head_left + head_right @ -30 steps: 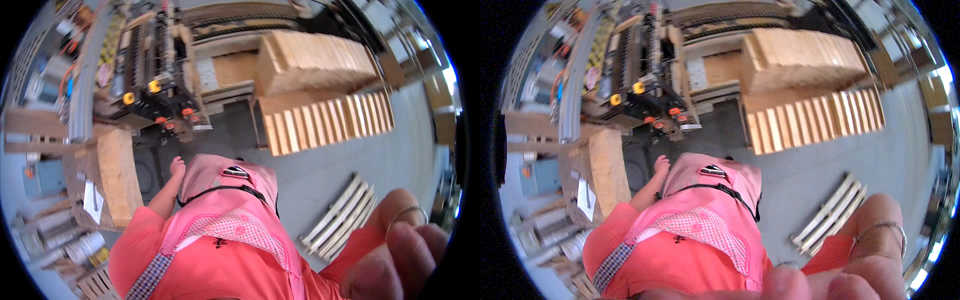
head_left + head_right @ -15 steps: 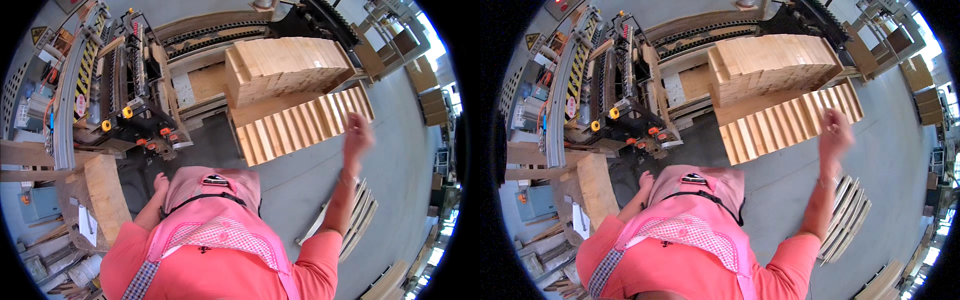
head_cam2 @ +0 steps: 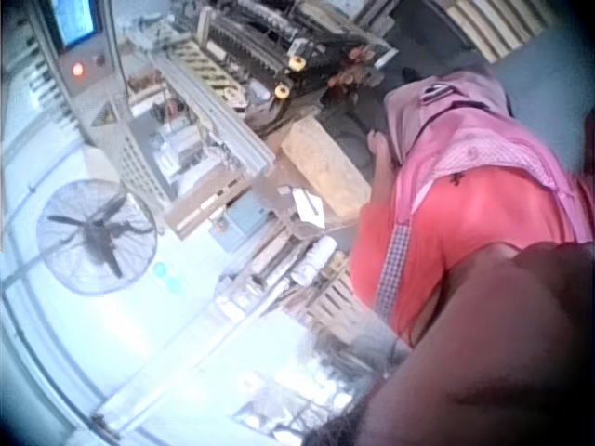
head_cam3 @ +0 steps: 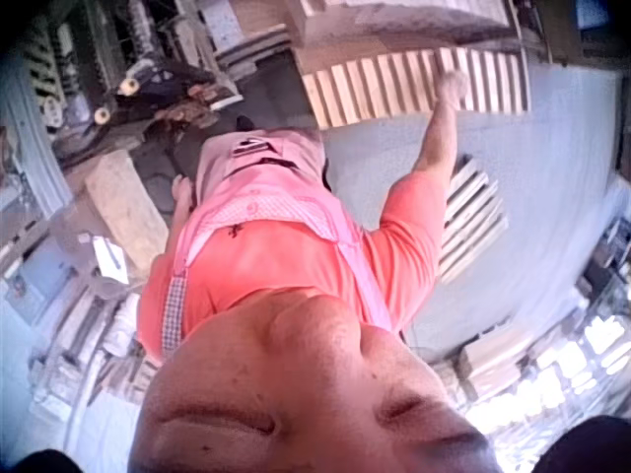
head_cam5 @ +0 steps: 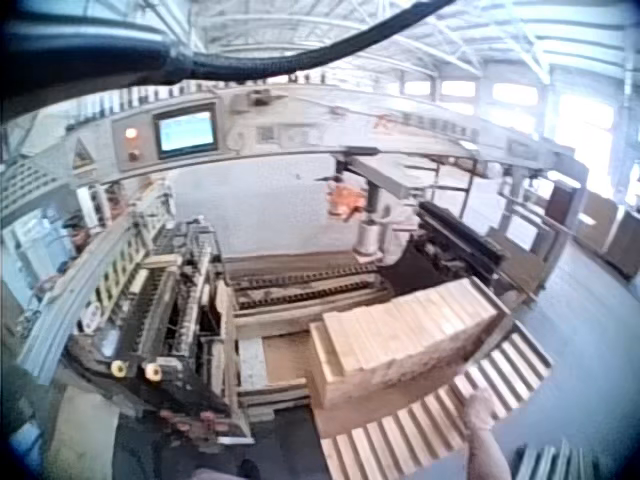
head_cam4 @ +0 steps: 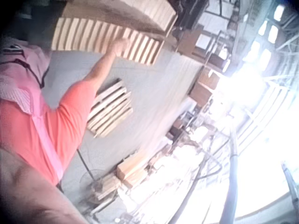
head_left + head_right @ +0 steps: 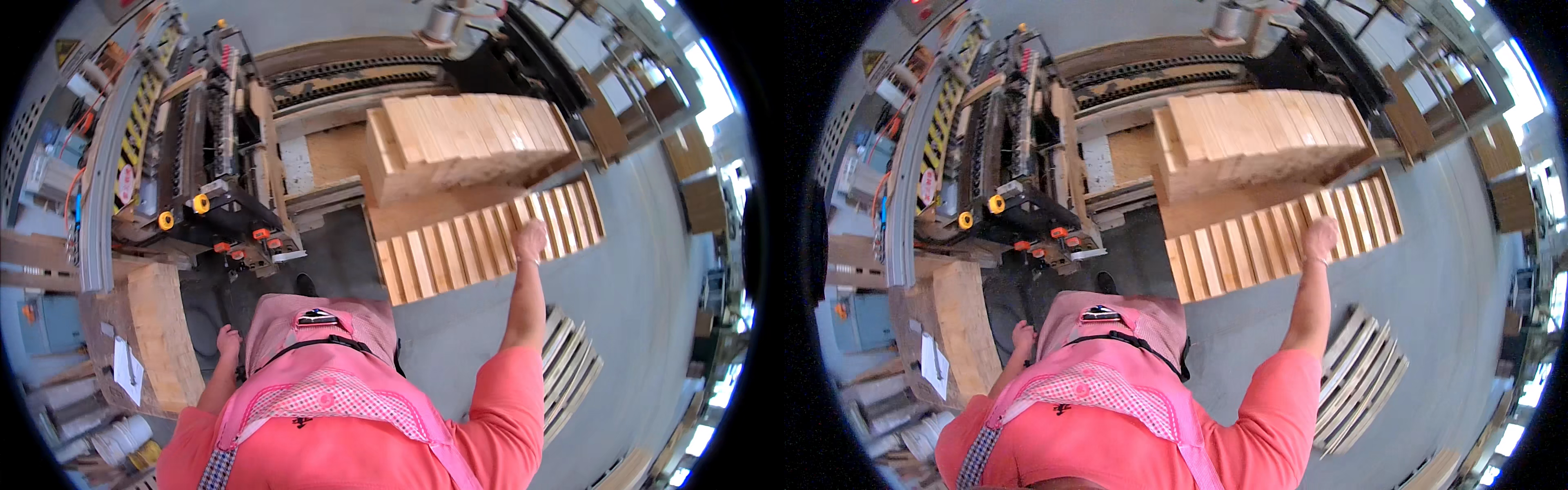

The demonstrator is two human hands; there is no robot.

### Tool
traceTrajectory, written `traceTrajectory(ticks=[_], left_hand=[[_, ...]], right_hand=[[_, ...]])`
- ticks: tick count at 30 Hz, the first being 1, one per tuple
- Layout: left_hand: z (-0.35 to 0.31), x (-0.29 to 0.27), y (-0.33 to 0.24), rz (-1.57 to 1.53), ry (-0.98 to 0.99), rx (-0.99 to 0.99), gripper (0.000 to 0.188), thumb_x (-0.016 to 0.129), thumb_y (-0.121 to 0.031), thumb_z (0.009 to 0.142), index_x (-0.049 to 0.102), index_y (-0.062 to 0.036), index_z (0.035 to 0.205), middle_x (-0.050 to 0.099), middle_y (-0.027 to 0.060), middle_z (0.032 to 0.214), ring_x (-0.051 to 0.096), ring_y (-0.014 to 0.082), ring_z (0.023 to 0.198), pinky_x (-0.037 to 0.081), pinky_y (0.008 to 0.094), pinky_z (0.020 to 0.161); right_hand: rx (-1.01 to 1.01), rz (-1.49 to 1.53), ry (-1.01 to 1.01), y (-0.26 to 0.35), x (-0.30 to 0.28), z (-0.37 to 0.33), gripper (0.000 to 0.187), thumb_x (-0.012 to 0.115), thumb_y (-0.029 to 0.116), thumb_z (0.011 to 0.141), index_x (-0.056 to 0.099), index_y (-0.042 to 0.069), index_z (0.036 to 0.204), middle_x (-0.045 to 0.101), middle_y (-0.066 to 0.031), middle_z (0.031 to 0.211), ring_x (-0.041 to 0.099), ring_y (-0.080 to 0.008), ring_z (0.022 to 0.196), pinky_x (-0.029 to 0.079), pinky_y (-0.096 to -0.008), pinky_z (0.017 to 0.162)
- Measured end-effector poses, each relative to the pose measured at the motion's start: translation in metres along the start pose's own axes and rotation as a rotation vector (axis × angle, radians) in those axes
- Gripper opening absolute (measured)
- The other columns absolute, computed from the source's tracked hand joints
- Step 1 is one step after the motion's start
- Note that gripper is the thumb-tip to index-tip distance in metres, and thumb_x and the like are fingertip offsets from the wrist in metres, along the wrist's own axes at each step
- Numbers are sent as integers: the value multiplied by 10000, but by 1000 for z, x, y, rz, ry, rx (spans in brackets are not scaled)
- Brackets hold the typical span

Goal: The person repeatedly picks up small wooden blocks from a stack, places them into a woodworking machine, and retrieves the processed pieces. They then place the finished pieces onto a nearby table. This cycle is performed continuously throughout the video.

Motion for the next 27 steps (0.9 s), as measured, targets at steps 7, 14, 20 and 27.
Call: traceTrajectory(ticks=[7,14,20,27], left_hand=[[22,16,-91,-78,-5,206,396,509,55,780,501,-15,1170,601,91,920,578,152,764,522,280,662],[-2,28,-273,-326,144,530,380,508,45,794,500,-7,1171,610,86,1007,598,135,834,486,244,745],[3,47,-401,-565,324,722,320,469,20,851,497,-4,1169,602,91,1051,595,128,834,475,235,764],[24,61,-460,-717,470,607,261,476,-31,884,517,-20,1141,597,36,1012,575,93,811,447,206,700]], right_hand=[[-104,-48,30,-3,-4,-15,295,654,247,674,553,40,857,603,-144,853,614,-304,774,524,-378,689],[7,220,10,98,-148,11,423,709,168,711,490,12,1038,537,-171,981,545,-337,900,469,-430,734],[-685,576,62,386,-304,43,367,693,158,699,543,45,1014,538,-166,952,533,-349,887,452,-428,770],[-1237,578,-155,711,-351,78,377,705,239,675,565,75,985,572,-131,950,561,-314,902,481,-404,734]])
Point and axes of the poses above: each hand's wrist, its own z-axis towards the middle knuckle, its own x-axis out of the palm, y = z × x, the point moved 8 cm from there along z, towards the middle knuckle
